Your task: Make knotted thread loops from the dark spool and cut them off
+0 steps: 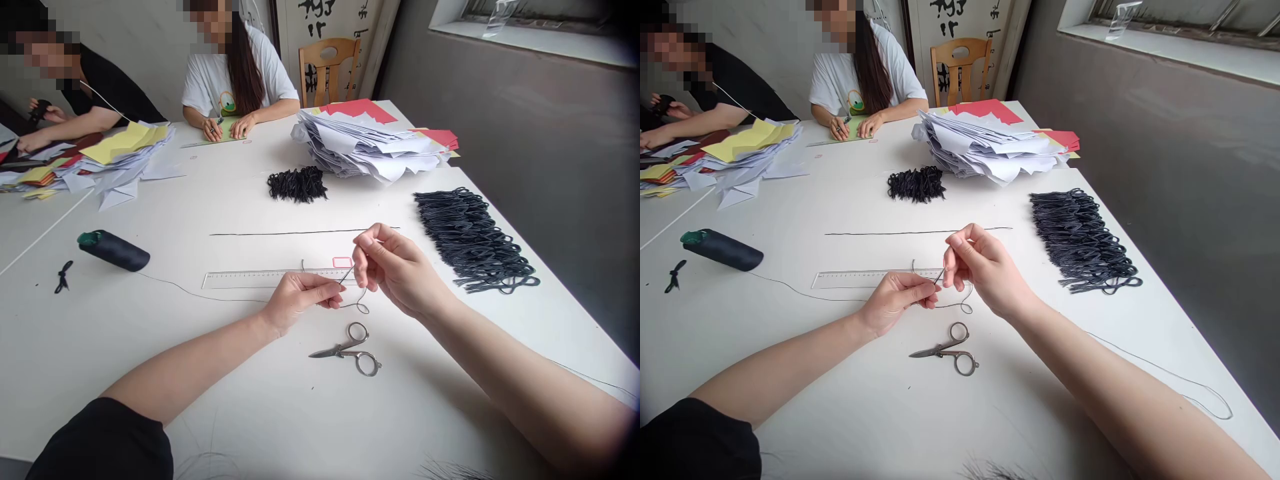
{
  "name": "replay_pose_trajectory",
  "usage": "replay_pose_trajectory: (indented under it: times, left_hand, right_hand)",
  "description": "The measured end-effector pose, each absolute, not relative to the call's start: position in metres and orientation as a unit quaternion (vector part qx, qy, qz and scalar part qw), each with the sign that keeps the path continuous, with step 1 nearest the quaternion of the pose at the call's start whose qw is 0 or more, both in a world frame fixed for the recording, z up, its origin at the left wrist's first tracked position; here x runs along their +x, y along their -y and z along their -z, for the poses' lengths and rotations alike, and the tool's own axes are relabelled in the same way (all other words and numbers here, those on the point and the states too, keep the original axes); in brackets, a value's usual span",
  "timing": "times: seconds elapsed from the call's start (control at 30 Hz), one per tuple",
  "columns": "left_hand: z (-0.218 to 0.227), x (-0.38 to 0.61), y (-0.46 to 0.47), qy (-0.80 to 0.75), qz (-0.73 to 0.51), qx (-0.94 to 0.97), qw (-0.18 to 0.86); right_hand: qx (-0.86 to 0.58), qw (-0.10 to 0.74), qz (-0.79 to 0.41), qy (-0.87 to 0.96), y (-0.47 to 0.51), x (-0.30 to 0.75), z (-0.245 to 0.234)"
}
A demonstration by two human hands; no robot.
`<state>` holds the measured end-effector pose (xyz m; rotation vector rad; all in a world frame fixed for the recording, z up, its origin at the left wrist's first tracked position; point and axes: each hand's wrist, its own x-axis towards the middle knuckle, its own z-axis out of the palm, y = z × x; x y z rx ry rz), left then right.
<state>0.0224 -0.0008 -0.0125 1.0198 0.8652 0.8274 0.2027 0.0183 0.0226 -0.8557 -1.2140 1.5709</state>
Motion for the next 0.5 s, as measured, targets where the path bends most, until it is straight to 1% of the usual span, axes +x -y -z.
replay_pose_trajectory:
  times: [0.17, 0.5]
  left_hand:
    - [0.012, 0.023, 0.002, -0.391, -0.358, 0.447, 0.721]
    - [0.014, 0.022, 0.002, -0.388, -0.333, 0.464, 0.723]
  right_hand:
    - [-0.348, 0.554, -0.590, 0.473, -0.025, 0.218, -0.042]
    - [-0.350, 0.673, -0.451, 0.471, -0.034, 0.248, -0.076]
